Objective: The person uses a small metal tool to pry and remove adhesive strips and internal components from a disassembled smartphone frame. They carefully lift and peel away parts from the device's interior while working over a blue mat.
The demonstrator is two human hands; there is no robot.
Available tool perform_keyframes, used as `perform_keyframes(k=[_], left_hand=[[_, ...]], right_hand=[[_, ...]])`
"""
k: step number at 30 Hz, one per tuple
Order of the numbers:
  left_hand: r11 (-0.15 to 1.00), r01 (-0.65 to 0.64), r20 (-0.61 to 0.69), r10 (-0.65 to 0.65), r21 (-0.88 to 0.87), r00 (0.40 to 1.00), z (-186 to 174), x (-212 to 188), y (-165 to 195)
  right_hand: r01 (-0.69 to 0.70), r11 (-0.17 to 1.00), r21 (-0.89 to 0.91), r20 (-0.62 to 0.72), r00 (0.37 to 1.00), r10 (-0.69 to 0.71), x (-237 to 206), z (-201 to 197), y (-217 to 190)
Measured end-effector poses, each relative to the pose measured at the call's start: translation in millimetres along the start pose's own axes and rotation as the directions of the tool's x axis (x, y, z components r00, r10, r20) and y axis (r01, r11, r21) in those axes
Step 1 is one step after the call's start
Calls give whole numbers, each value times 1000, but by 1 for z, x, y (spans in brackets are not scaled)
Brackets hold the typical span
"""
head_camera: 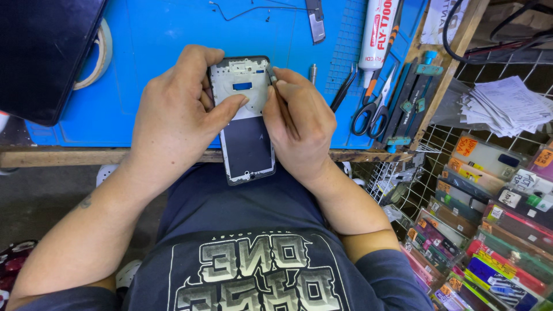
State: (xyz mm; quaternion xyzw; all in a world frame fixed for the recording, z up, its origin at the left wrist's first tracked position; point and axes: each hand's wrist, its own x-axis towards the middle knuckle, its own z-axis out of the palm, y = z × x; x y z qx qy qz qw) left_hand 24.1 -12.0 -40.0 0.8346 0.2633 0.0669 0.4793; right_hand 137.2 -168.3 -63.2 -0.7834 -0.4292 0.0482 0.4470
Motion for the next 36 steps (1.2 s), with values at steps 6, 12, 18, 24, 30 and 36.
perform_keyframes(k=[6,12,18,24,30,36], left_hand=[[1000,-5,5,6,-7,1000,-1,-1,-2],[1000,-11,12,11,-27,1000,-2,0,-2],[1000,-17,-18,17,-20,1000,0,0,-3],[1000,12,3,-12,-23,1000,-1,0,-5],[999,-8,-3,8,-34,1000,-1,1,-5],[1000,-4,5,4,-21,1000,-1,1,-7]], right_hand=[[-3,1000,14,-5,1000,3,0,1,-1],[18,999,-43,-7,1000,-19,3,4,0],[74,994,-81,15,997,-73,2,2,0],[28,998,-56,8,1000,-28,0,3,-1],[51,996,-73,14,999,-50,1,3,-1],[26,998,-49,18,1000,-26,2,4,0]])
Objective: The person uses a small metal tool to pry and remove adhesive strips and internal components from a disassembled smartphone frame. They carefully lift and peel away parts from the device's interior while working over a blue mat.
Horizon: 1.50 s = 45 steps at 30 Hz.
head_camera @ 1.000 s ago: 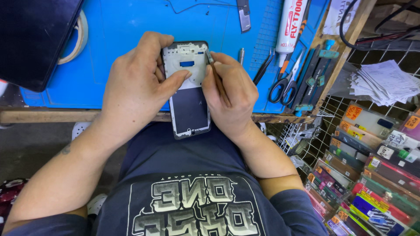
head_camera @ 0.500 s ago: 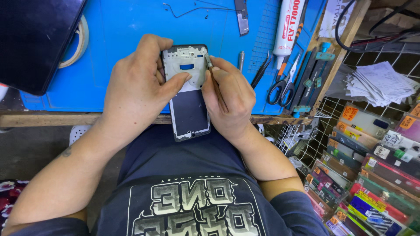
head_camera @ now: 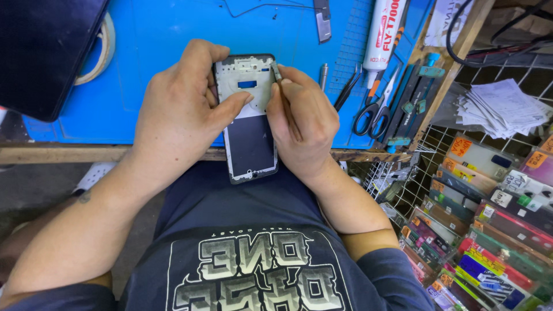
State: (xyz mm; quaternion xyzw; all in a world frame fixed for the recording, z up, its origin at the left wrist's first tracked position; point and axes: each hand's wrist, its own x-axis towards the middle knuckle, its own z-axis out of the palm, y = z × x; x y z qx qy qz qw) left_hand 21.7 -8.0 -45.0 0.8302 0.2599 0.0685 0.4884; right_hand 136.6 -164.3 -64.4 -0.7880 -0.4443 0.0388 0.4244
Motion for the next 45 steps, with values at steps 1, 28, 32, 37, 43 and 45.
perform_keyframes(k=[1,28,32,37,43,45], left_hand=[[1000,-11,-5,11,-6,1000,1,1,0],[1000,-5,-19,5,-6,1000,0,-3,-3],[999,-22,-15,22,-23,1000,0,-3,-4],[999,-1,-14,1,-35,1000,-1,-2,-4],[999,-19,-20,18,-47,1000,-1,-2,-6],[999,-30,-27,29,-34,999,0,-2,-6]], right_hand=[[17,1000,-15,-8,1000,-17,0,-1,0],[-368,699,614,94,913,398,-3,-8,18],[-432,690,581,192,897,399,7,-13,25],[-425,717,553,200,902,382,15,-10,24],[-412,747,522,187,910,370,14,-7,23],[-407,725,555,183,910,372,14,-7,23]])
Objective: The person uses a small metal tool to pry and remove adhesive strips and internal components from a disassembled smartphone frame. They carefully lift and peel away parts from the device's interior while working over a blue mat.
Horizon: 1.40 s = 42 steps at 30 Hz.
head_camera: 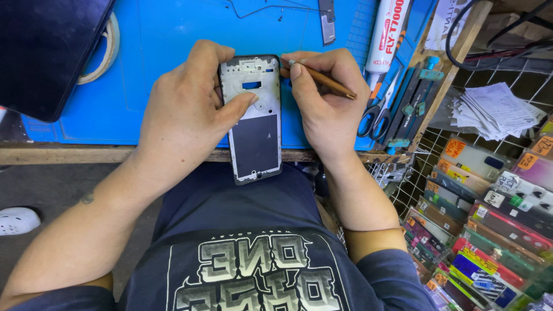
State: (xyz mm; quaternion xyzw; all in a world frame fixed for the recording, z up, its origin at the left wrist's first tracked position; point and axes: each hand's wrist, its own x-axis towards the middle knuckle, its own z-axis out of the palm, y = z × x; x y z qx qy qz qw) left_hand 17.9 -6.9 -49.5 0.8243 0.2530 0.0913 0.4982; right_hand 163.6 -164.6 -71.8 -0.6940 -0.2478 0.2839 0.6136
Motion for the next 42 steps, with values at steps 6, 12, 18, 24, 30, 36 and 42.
perform_keyframes(k=[6,12,18,24,30,36,42], left_hand=[[999,19,4,-19,-30,1000,-2,0,1],[999,37,15,-37,-19,999,0,0,1],[999,-2,-11,1,-37,1000,-1,-1,0],[999,9,-7,-10,-41,1000,0,-1,0],[999,22,-3,-22,-43,1000,-1,-2,0],[999,11,-11,-11,-37,1000,-1,-1,1],[999,39,7,-39,-35,999,-3,0,1]], right_hand=[[-10,999,-33,-4,1000,10,1,2,0],[-6,999,-36,-14,1000,5,2,2,0],[0,999,-41,18,1000,0,-1,1,-2],[38,989,-141,18,999,-36,-4,0,-4],[60,986,-153,27,998,-56,-8,0,-5],[28,981,-194,21,999,-25,-10,-3,-5],[18,999,-40,18,1000,-18,-11,-3,-1]])
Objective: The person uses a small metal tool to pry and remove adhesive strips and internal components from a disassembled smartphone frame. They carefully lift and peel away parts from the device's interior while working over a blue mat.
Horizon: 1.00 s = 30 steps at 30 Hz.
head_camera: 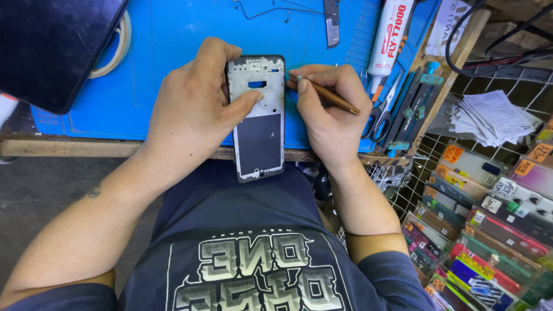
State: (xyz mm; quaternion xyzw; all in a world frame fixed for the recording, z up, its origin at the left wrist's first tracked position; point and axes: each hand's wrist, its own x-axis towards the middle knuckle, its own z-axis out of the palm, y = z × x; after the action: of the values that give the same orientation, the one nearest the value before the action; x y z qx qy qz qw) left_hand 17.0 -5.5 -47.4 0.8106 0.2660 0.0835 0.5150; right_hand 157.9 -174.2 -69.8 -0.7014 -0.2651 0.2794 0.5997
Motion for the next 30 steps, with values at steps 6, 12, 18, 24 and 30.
perform_keyframes(k=[6,12,18,24,30], left_hand=[[999,-28,-7,28,45,1000,2,1,0],[1000,6,2,-6,16,1000,1,0,-1],[1000,-15,-6,15,16,1000,2,0,-2],[1000,9,-2,-9,-7,1000,1,0,-2],[1000,-10,-9,10,3,1000,1,0,-2]], right_hand=[[18,998,52,0,1000,-18,4,-2,6],[11,999,-50,11,1000,-10,6,-1,5],[116,972,-206,33,993,-112,5,0,1],[140,954,-265,39,990,-135,2,2,-2],[112,967,-227,31,994,-108,-1,0,-2]])
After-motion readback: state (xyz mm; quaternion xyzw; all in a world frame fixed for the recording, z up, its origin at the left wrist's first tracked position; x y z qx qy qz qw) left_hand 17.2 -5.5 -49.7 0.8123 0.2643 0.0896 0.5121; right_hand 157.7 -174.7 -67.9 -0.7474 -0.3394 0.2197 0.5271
